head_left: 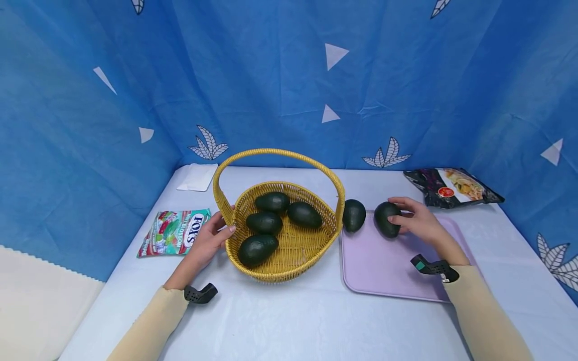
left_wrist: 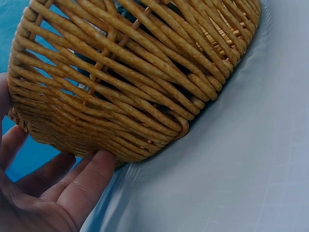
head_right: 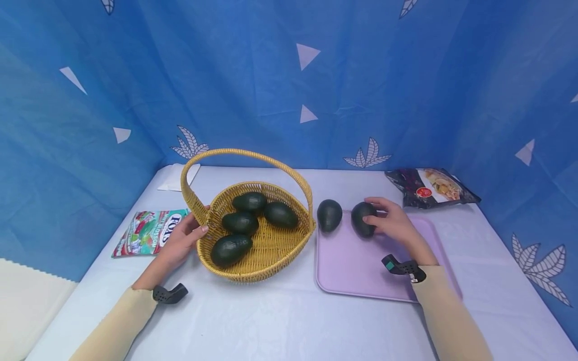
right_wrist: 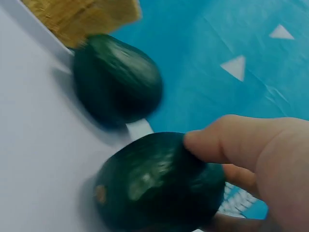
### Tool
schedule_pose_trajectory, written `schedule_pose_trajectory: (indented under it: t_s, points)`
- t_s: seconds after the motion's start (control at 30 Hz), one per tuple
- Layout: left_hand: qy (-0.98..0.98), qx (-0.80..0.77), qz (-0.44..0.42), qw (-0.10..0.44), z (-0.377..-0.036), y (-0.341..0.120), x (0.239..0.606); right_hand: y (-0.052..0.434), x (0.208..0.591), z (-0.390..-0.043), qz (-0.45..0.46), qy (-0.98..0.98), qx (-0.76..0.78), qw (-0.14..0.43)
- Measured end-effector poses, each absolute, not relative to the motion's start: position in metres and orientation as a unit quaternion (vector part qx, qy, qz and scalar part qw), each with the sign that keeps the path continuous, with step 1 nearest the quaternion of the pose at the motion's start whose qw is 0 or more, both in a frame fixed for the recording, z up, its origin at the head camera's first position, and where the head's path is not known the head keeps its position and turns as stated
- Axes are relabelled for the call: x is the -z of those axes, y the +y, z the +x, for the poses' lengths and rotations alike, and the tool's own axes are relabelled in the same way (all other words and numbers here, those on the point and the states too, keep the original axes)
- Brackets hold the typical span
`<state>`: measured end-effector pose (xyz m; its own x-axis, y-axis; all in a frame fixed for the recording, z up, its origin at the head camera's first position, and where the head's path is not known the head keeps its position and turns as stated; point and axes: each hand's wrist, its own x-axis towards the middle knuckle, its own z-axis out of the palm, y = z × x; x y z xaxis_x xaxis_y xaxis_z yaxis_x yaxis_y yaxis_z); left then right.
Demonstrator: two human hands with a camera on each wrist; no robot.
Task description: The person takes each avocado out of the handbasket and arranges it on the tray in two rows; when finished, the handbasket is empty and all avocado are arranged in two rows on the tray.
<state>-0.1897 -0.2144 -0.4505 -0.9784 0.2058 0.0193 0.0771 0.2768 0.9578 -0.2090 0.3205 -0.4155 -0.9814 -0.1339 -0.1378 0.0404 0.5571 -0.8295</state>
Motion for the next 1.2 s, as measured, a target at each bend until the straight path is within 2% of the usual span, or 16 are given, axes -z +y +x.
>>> schedule_pose_trajectory:
  t_s: [0.27,0.8,1.2]
  points:
    - [0.801,-0.589,0.094,0.048,-0.189,-0.214,0.450,0.340,0.411,-0.210,-0.029,0.884,0.452,0.114]
    - [0.802,-0.589,0.090,0.049,-0.189,-0.213,0.450,0.336,0.414,-0.212,-0.008,0.880,0.461,0.114]
    - [0.802,-0.587,0.095,0.047,-0.188,-0.214,0.450,0.344,0.400,-0.205,-0.015,0.879,0.466,0.096]
